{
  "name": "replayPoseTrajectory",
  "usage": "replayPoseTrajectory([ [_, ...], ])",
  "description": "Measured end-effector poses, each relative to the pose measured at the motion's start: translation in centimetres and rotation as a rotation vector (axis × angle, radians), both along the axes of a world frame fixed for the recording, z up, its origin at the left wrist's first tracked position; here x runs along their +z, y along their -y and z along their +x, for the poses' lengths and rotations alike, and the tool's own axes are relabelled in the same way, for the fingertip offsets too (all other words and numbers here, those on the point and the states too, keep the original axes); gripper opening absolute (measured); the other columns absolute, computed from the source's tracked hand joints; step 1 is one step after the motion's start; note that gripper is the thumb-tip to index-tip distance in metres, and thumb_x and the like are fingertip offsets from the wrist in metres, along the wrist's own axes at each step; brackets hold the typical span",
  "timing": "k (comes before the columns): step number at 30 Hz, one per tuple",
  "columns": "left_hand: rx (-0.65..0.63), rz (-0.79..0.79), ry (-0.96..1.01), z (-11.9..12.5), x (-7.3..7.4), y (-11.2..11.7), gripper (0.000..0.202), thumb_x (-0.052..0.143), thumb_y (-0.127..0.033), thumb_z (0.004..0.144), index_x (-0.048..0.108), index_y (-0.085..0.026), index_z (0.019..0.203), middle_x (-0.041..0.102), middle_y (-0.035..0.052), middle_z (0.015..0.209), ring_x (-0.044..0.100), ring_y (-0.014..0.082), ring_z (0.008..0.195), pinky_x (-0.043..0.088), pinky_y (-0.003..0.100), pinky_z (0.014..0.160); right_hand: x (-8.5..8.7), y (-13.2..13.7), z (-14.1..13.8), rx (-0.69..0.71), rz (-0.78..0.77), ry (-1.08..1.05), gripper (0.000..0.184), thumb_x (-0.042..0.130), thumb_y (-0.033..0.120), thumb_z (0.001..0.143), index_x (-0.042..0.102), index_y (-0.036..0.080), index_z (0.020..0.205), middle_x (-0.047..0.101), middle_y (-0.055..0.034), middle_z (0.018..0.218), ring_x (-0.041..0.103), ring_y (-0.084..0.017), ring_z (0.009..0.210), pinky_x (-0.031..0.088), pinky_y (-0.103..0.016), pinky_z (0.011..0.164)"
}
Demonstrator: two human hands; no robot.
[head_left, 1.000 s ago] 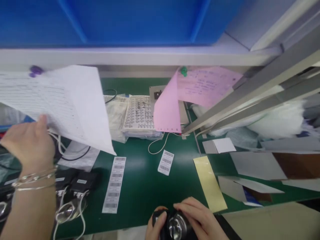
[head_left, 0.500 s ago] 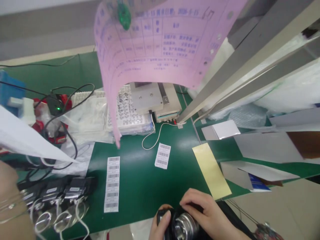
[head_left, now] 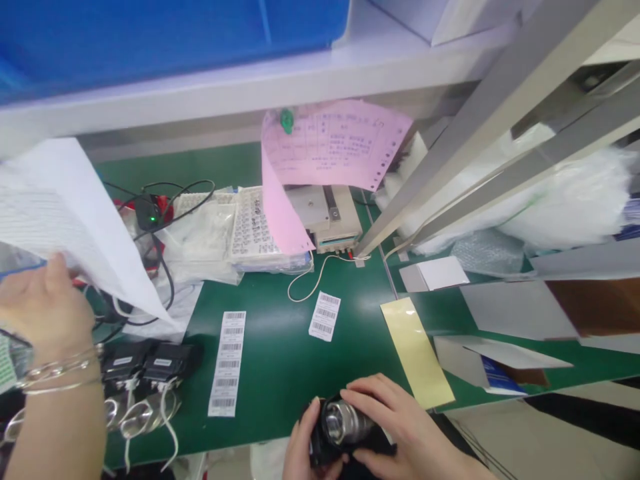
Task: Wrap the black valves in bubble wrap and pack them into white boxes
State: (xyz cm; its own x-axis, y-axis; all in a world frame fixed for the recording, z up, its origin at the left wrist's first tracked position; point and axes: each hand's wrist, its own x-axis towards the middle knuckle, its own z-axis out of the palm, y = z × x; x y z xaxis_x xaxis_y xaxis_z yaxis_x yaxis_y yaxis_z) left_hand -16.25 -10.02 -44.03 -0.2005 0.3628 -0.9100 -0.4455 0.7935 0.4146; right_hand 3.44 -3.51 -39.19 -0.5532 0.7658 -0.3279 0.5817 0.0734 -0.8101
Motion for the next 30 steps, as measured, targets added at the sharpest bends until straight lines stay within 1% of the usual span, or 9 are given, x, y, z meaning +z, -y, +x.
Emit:
replayPoseTrajectory([
  [5, 0.070, 0.026, -0.016, 1.9, 3.0, -1.8, 0.060, 0.091, -0.051, 0.057, 0.067, -0.023, 0.103, 0.068, 0.0049, 0.102, 0.068, 0.0216, 0.089, 0.051, 0.022, 0.059, 0.4, 0.8, 0.2, -0.046, 0.051, 0.045, 0.060, 0.078, 0.017, 0.077, 0.062, 0.015, 0.135, 0.065, -0.0161, 0.133, 0.061, -0.032, 0.122, 0.050, -0.052, 0.108],
  [9, -0.009, 0.094, 0.087, 3.7, 6.4, -2.6, 0.057, 0.086, -0.063, 0.062, 0.064, -0.020, 0.091, 0.061, -0.0006, 0.069, 0.056, 0.0139, 0.057, 0.033, 0.019, 0.044, 1.6, 1.3, 1.5, -0.129, -0.022, -0.006, 0.061, 0.083, 0.024, 0.078, 0.062, 0.017, 0.135, 0.064, -0.0148, 0.136, 0.060, -0.030, 0.124, 0.049, -0.047, 0.109],
  [11, -0.054, 0.146, 0.106, 4.4, 7.7, -2.5, 0.058, 0.085, -0.066, 0.061, 0.063, -0.019, 0.089, 0.058, -0.0017, 0.063, 0.051, 0.0121, 0.050, 0.027, 0.020, 0.042, 2.3, 1.4, 2.4, -0.154, -0.077, -0.048, 0.065, 0.085, 0.022, 0.075, 0.061, 0.018, 0.135, 0.066, -0.0138, 0.133, 0.062, -0.030, 0.123, 0.050, -0.045, 0.108],
  [16, -0.155, 0.224, 0.146, 5.7, 9.6, -1.6, 0.057, 0.081, -0.067, 0.067, 0.068, -0.021, 0.097, 0.063, 0.0039, 0.068, 0.058, 0.0178, 0.053, 0.030, 0.022, 0.043, 4.3, 1.7, 5.2, -0.165, -0.204, -0.235, 0.077, 0.093, 0.030, 0.065, 0.062, 0.024, 0.136, 0.068, -0.0094, 0.125, 0.063, -0.029, 0.117, 0.050, -0.042, 0.104],
  [19, -0.183, 0.261, 0.142, 6.9, 10.6, -1.4, 0.058, 0.081, -0.066, 0.068, 0.069, -0.021, 0.103, 0.064, 0.0057, 0.071, 0.060, 0.0184, 0.054, 0.030, 0.023, 0.041, 5.5, 1.7, 7.5, -0.152, -0.238, -0.305, 0.078, 0.093, 0.039, 0.066, 0.062, 0.027, 0.137, 0.066, -0.0089, 0.128, 0.061, -0.029, 0.120, 0.047, -0.043, 0.107],
  [21, -0.201, 0.282, 0.110, 8.2, 11.1, -1.5, 0.064, 0.083, -0.068, 0.065, 0.068, -0.021, 0.105, 0.064, 0.0047, 0.072, 0.058, 0.0160, 0.051, 0.027, 0.021, 0.039, 6.5, 1.6, 9.6, -0.137, -0.212, -0.320, 0.074, 0.091, 0.042, 0.069, 0.063, 0.027, 0.136, 0.065, -0.0091, 0.126, 0.061, -0.027, 0.116, 0.048, -0.040, 0.103],
  [25, -0.271, 0.360, -0.034, 11.5, 11.9, -2.2, 0.068, 0.084, -0.071, 0.058, 0.066, -0.020, 0.098, 0.059, -0.0016, 0.067, 0.053, 0.0112, 0.048, 0.025, 0.017, 0.038, 9.4, 1.3, 14.7, -0.247, -0.034, -0.358, 0.026, 0.075, 0.046, 0.088, 0.077, 0.024, 0.103, 0.063, -0.0051, 0.096, 0.060, -0.020, 0.088, 0.048, -0.031, 0.078],
  [27, -0.209, 0.375, -0.068, 13.1, 12.3, -2.6, 0.068, 0.084, -0.070, 0.058, 0.064, -0.020, 0.100, 0.059, -0.0031, 0.067, 0.054, 0.0111, 0.049, 0.027, 0.017, 0.039, 11.1, 1.5, 17.3, -0.287, 0.006, -0.425, 0.024, 0.071, 0.047, 0.091, 0.077, 0.024, 0.086, 0.058, -0.0029, 0.083, 0.056, -0.018, 0.080, 0.044, -0.030, 0.071],
  [30, -0.086, 0.390, -0.024, 15.5, 12.9, -3.3, 0.065, 0.081, -0.068, 0.063, 0.062, -0.018, 0.101, 0.062, -0.0012, 0.069, 0.059, 0.0133, 0.051, 0.028, 0.017, 0.041, 12.5, 1.9, 20.2, -0.312, -0.051, -0.704, 0.034, 0.077, 0.054, 0.083, 0.067, 0.023, 0.071, 0.057, -0.0034, 0.086, 0.058, -0.019, 0.086, 0.047, -0.031, 0.074],
])
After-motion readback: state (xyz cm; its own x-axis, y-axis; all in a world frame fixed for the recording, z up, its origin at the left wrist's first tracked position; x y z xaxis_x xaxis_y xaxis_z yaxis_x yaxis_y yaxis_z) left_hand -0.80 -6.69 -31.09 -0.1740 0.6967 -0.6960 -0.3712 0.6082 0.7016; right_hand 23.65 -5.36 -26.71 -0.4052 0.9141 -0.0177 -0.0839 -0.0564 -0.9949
